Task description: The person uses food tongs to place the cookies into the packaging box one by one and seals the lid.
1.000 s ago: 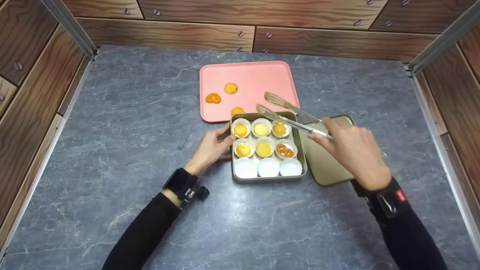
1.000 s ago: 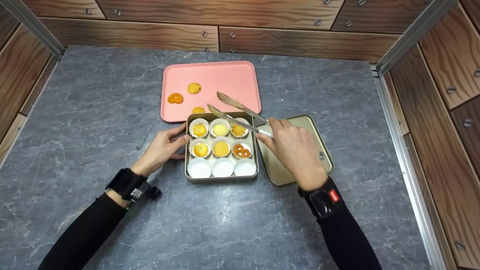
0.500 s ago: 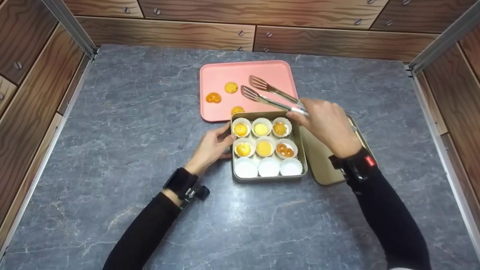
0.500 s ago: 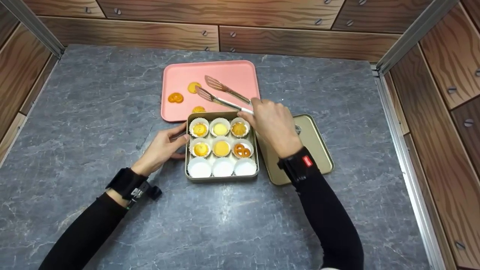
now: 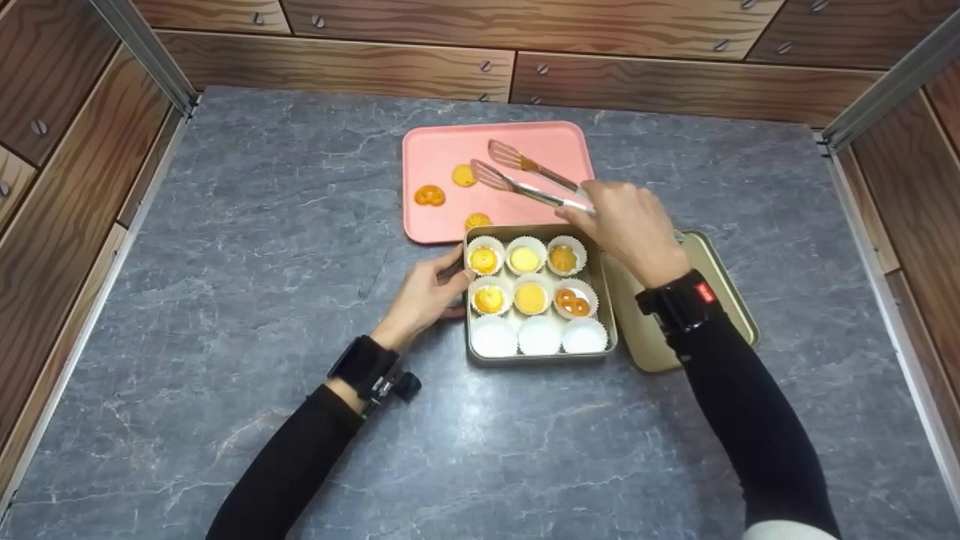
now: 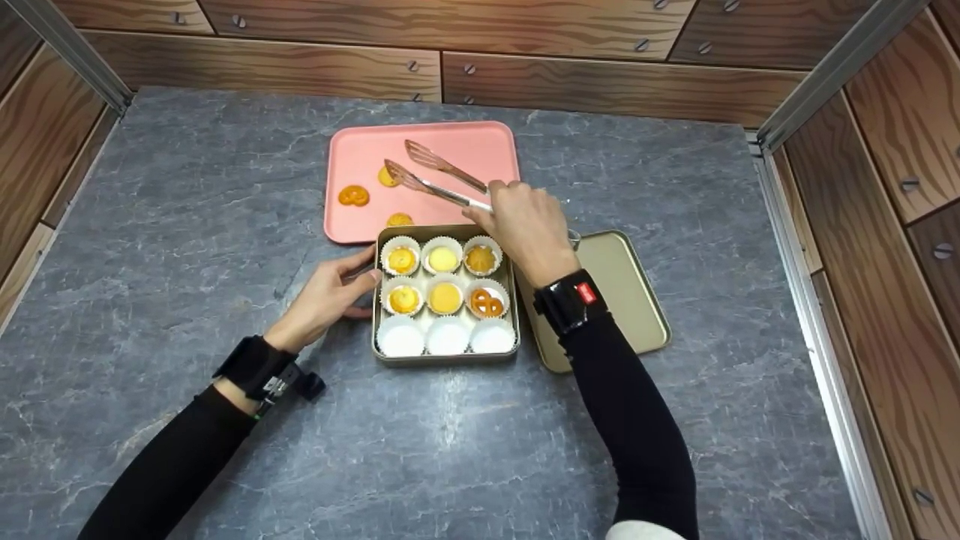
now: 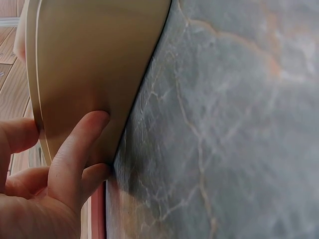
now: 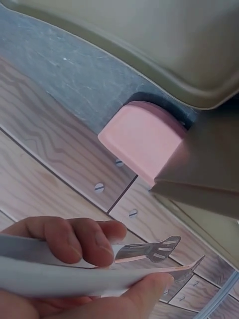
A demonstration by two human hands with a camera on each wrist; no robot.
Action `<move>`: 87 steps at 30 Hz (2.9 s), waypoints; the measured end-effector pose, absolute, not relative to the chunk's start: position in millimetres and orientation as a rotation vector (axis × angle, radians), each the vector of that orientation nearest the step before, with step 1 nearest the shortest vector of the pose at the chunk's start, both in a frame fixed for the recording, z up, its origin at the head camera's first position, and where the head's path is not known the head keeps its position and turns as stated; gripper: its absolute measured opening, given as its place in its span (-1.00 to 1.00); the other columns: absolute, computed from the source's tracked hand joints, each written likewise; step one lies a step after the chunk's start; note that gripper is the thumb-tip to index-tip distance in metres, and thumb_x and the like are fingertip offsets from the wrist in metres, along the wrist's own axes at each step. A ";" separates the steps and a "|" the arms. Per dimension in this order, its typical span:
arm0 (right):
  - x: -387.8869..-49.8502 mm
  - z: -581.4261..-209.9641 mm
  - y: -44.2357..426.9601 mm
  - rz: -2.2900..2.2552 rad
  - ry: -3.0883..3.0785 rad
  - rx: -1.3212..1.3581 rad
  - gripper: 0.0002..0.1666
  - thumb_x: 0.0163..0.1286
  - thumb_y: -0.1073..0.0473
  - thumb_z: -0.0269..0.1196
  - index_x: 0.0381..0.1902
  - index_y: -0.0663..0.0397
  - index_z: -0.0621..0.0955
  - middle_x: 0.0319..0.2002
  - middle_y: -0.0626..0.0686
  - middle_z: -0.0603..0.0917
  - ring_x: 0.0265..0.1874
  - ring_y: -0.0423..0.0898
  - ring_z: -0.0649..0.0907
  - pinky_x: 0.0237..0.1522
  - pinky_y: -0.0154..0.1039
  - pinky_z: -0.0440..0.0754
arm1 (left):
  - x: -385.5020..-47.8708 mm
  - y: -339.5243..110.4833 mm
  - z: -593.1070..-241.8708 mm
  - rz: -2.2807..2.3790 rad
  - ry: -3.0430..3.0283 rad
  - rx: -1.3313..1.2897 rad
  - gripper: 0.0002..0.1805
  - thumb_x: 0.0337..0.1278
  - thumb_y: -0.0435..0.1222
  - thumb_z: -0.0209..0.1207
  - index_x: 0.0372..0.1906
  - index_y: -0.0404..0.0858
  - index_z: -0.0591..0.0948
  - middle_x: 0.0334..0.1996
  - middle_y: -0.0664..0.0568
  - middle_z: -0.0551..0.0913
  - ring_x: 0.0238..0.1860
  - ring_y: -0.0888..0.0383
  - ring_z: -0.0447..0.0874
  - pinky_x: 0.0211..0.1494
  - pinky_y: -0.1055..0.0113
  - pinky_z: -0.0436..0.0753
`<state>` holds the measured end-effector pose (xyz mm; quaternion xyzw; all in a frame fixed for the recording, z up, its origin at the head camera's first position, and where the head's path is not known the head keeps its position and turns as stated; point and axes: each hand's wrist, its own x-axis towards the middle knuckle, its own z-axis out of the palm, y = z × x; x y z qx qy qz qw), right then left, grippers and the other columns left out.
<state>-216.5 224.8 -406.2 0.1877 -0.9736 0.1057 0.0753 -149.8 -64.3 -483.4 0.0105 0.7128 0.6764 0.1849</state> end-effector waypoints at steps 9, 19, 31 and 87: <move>-231.0 -413.3 209.3 0.312 -2.966 0.562 -0.45 0.44 -0.22 0.33 -0.21 0.22 0.65 -0.51 0.12 0.62 -0.59 0.09 0.59 -0.61 -0.01 0.63 | -149.7 -66.3 -482.4 1.922 1.988 0.009 -0.29 0.50 -0.31 0.18 0.61 -0.26 0.19 0.49 -0.25 0.37 0.09 -0.08 0.74 -0.07 0.19 0.86; -246.3 -417.8 201.7 0.284 -3.091 0.494 -0.42 0.41 -0.24 0.36 -0.10 0.22 0.67 -0.40 0.20 0.69 -0.48 0.15 0.68 -0.48 0.05 0.70 | -149.0 -64.3 -483.0 1.902 2.021 0.049 -0.29 0.49 -0.31 0.18 0.60 -0.25 0.19 0.49 -0.24 0.38 0.11 -0.04 0.72 -0.08 0.19 0.86; -258.4 -419.5 191.8 0.311 -3.113 0.497 -0.42 0.39 -0.26 0.36 -0.20 0.21 0.68 -0.35 0.21 0.72 -0.35 0.27 0.72 -0.34 0.19 0.69 | -149.4 -65.9 -483.8 1.901 2.033 0.059 -0.30 0.49 -0.31 0.18 0.60 -0.28 0.20 0.43 -0.28 0.45 0.11 -0.08 0.72 -0.12 0.17 0.87; -200.8 -408.4 252.5 0.428 -2.917 0.603 -0.57 0.46 -0.18 0.31 -0.13 0.09 0.68 -0.52 0.03 0.58 -0.57 0.03 0.53 -0.59 -0.04 0.53 | -150.2 -64.2 -484.3 1.921 1.991 0.033 -0.29 0.50 -0.32 0.18 0.60 -0.30 0.18 0.49 -0.24 0.38 0.08 -0.06 0.75 -0.10 0.20 0.86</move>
